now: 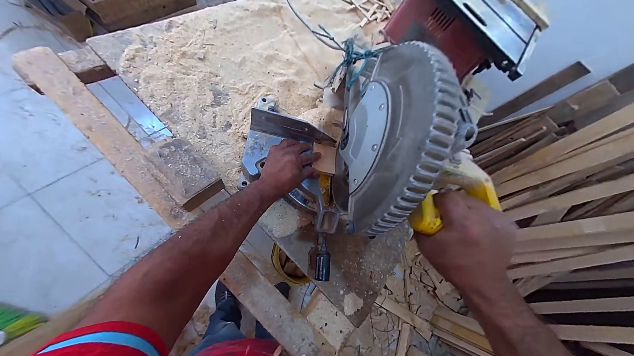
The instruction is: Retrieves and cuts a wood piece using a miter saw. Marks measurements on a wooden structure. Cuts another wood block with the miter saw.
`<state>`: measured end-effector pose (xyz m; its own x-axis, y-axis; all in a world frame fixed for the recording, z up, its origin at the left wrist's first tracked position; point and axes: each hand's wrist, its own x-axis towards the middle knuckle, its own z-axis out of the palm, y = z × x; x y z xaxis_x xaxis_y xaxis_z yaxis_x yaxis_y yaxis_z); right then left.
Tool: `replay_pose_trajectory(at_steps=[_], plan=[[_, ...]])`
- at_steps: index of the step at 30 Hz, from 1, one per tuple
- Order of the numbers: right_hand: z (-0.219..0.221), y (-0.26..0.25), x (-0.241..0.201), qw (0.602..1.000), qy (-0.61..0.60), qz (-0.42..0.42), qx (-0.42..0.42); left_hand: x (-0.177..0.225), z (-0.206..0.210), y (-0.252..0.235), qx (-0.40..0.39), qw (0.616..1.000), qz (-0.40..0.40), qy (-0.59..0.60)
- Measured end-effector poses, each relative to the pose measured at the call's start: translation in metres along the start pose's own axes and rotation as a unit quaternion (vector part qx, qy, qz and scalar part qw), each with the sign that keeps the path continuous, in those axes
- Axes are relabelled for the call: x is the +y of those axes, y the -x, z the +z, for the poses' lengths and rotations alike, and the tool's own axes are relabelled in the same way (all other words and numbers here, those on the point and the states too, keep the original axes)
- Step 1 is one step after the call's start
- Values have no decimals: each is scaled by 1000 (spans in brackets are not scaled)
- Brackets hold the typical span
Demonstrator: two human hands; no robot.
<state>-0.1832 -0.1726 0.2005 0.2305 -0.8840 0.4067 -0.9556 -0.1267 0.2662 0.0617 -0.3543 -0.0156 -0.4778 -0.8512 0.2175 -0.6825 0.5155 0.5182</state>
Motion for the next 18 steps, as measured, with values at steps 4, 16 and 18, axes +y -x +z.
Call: replay_pose_trajectory(at_steps=[4, 16, 18], plan=[[11, 11, 1, 996, -30, -16, -79, 1, -1, -1, -14, 1000, -8, 5], [10, -92, 72, 931, -174, 173, 268, 41, -26, 10, -83, 996, 0, 39], [89, -58, 36, 916, -290, 252, 117, 44, -47, 42, -34, 997, -21, 61]])
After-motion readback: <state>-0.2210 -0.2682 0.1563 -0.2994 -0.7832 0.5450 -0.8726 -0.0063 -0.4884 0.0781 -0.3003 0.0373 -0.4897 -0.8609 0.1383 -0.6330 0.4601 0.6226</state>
